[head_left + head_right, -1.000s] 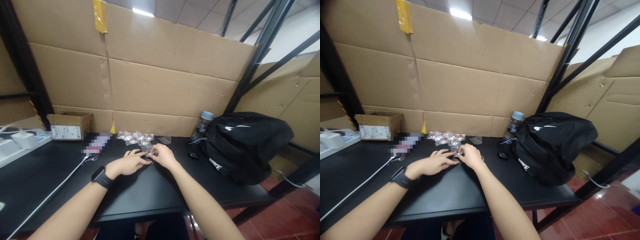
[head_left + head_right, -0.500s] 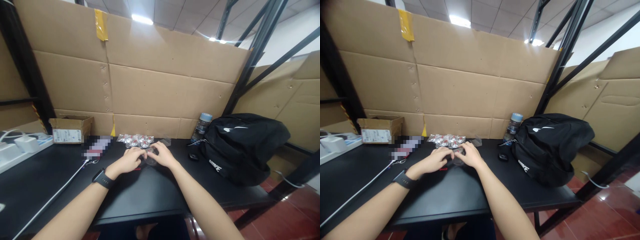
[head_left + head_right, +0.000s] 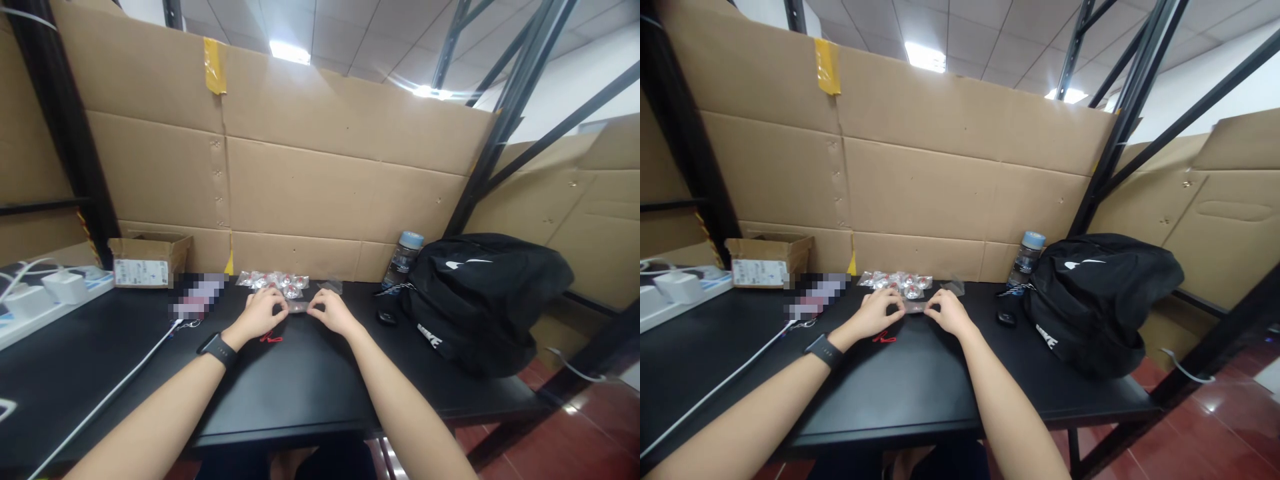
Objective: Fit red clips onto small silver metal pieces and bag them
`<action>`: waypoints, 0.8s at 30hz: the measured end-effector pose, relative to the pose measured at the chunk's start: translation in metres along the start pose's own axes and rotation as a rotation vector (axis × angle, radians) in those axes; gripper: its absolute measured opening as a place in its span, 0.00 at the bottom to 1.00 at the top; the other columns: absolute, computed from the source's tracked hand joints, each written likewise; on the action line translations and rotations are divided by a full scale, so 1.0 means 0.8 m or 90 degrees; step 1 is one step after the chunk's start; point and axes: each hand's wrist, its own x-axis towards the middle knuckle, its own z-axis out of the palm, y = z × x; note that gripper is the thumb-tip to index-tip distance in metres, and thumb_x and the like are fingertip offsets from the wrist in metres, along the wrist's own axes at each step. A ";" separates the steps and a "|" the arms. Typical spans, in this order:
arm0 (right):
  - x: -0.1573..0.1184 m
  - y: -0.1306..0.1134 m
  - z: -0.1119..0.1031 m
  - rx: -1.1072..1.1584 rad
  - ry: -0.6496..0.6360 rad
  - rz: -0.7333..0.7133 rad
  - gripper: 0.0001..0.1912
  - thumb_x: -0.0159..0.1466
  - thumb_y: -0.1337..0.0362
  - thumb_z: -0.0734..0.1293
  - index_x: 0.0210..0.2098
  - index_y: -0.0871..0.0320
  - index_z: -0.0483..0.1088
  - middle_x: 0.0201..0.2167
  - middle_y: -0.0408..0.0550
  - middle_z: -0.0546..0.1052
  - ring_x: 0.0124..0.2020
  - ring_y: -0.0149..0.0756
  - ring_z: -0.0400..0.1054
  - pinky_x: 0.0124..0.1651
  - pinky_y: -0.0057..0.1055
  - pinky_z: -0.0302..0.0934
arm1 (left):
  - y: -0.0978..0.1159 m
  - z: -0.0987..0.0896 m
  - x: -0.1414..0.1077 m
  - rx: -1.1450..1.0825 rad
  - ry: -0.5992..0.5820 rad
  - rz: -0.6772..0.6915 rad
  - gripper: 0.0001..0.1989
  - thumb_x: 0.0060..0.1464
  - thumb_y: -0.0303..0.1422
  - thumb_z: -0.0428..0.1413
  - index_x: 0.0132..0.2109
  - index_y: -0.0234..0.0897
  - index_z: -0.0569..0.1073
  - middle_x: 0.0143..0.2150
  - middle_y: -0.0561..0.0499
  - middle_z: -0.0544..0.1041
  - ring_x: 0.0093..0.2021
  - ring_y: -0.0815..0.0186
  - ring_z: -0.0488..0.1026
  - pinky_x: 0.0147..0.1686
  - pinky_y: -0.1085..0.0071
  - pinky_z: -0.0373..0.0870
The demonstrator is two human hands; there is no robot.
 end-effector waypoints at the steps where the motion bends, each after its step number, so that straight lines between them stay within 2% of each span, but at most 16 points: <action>1: 0.000 -0.001 -0.002 0.009 0.003 0.002 0.02 0.63 0.65 0.72 0.34 0.56 0.78 0.39 0.46 0.76 0.43 0.35 0.69 0.52 0.34 0.59 | -0.001 -0.001 0.001 -0.009 0.005 -0.021 0.09 0.57 0.39 0.55 0.36 0.44 0.80 0.52 0.49 0.76 0.58 0.52 0.66 0.57 0.54 0.61; 7: 0.000 -0.001 0.008 0.002 0.023 0.054 0.06 0.64 0.66 0.69 0.30 0.58 0.76 0.37 0.48 0.76 0.42 0.36 0.69 0.51 0.33 0.60 | 0.001 0.004 0.004 -0.027 0.006 -0.094 0.12 0.55 0.41 0.54 0.31 0.43 0.79 0.49 0.51 0.79 0.54 0.52 0.70 0.54 0.56 0.64; 10: -0.001 -0.003 0.015 -0.037 0.045 0.092 0.03 0.62 0.64 0.70 0.33 0.57 0.75 0.37 0.47 0.74 0.43 0.38 0.67 0.50 0.34 0.60 | 0.002 0.012 0.005 -0.013 0.006 -0.122 0.14 0.55 0.45 0.55 0.31 0.43 0.79 0.46 0.50 0.80 0.53 0.50 0.70 0.53 0.53 0.62; 11: -0.002 -0.004 0.015 -0.041 0.056 0.086 0.04 0.61 0.65 0.70 0.36 0.57 0.74 0.38 0.47 0.74 0.43 0.38 0.66 0.50 0.34 0.60 | 0.002 0.014 0.006 -0.007 0.006 -0.132 0.14 0.55 0.46 0.55 0.31 0.43 0.78 0.46 0.49 0.80 0.53 0.50 0.69 0.53 0.52 0.62; 13: -0.004 -0.009 0.013 -0.039 0.061 0.034 0.13 0.60 0.67 0.70 0.45 0.55 0.73 0.44 0.48 0.73 0.47 0.39 0.65 0.53 0.35 0.59 | 0.001 0.018 0.006 0.007 0.004 -0.146 0.14 0.55 0.46 0.55 0.32 0.42 0.77 0.46 0.49 0.79 0.53 0.48 0.69 0.52 0.51 0.62; 15: -0.006 -0.015 0.011 -0.042 0.029 -0.029 0.20 0.59 0.70 0.70 0.50 0.52 0.72 0.50 0.48 0.71 0.50 0.40 0.63 0.56 0.38 0.56 | 0.000 0.021 0.007 0.022 0.006 -0.152 0.12 0.54 0.45 0.56 0.34 0.41 0.74 0.47 0.48 0.78 0.53 0.48 0.68 0.51 0.51 0.62; 17: -0.007 -0.019 0.012 -0.056 -0.023 -0.055 0.22 0.57 0.69 0.71 0.51 0.49 0.74 0.53 0.47 0.71 0.53 0.42 0.61 0.58 0.42 0.53 | -0.002 0.022 0.007 0.040 0.013 -0.155 0.11 0.53 0.44 0.58 0.35 0.41 0.72 0.47 0.47 0.77 0.53 0.49 0.68 0.50 0.53 0.62; 20: -0.006 -0.021 0.019 -0.087 -0.060 -0.035 0.20 0.58 0.65 0.72 0.50 0.49 0.75 0.55 0.48 0.71 0.55 0.45 0.59 0.58 0.45 0.51 | -0.005 0.023 0.006 0.049 0.030 -0.138 0.11 0.52 0.41 0.59 0.39 0.41 0.71 0.50 0.47 0.76 0.53 0.50 0.67 0.50 0.55 0.63; 24: -0.006 -0.017 0.025 -0.118 -0.100 0.002 0.18 0.67 0.67 0.64 0.55 0.47 0.73 0.55 0.50 0.73 0.55 0.45 0.60 0.54 0.45 0.51 | -0.007 0.020 0.004 -0.001 0.001 -0.012 0.10 0.56 0.32 0.54 0.45 0.45 0.74 0.52 0.49 0.76 0.56 0.53 0.67 0.53 0.57 0.60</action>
